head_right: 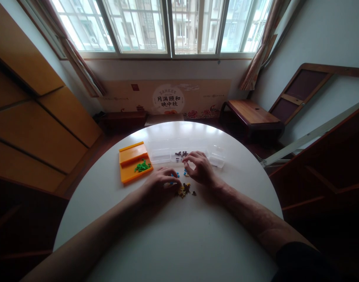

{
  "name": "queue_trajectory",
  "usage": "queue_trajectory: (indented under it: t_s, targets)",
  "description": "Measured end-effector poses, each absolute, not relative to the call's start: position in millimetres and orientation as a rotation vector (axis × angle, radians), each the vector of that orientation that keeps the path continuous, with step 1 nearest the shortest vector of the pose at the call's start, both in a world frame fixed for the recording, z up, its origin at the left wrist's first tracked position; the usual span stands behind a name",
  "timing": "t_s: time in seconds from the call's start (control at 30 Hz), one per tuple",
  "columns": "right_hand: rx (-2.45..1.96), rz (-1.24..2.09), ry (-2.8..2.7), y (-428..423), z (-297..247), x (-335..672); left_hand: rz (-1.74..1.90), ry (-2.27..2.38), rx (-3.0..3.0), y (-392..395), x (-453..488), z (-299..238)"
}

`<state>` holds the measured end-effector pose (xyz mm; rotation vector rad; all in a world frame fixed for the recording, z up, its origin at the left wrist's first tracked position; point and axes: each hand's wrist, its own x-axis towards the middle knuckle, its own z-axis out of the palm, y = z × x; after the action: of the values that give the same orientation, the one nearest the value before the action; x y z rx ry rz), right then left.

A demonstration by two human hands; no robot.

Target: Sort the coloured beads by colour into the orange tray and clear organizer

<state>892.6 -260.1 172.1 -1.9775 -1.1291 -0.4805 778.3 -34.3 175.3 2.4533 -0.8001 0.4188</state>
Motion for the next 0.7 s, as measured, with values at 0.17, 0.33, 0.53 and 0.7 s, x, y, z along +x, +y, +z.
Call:
queue_trajectory:
  t_s: [0.17,0.33,0.53,0.7]
  targets:
    - [-1.934,-0.475,-1.164,-260.5,175.7,891.4,0.443,-0.721,2.427,-36.1,779.6,175.7]
    - [-1.816,-0.441,-1.274,-261.1,178.1,887.7,0.435,-0.446,2.144,-33.8,782.3,177.7]
    - [-1.79,-0.45,-1.472,-259.5,174.9,887.6,0.436,-0.323,2.029,-30.4,784.8,177.6]
    - [-1.783,-0.48,-1.534,-257.7,174.4,891.5,0.438,-0.327,2.029,-33.6,783.6,178.5]
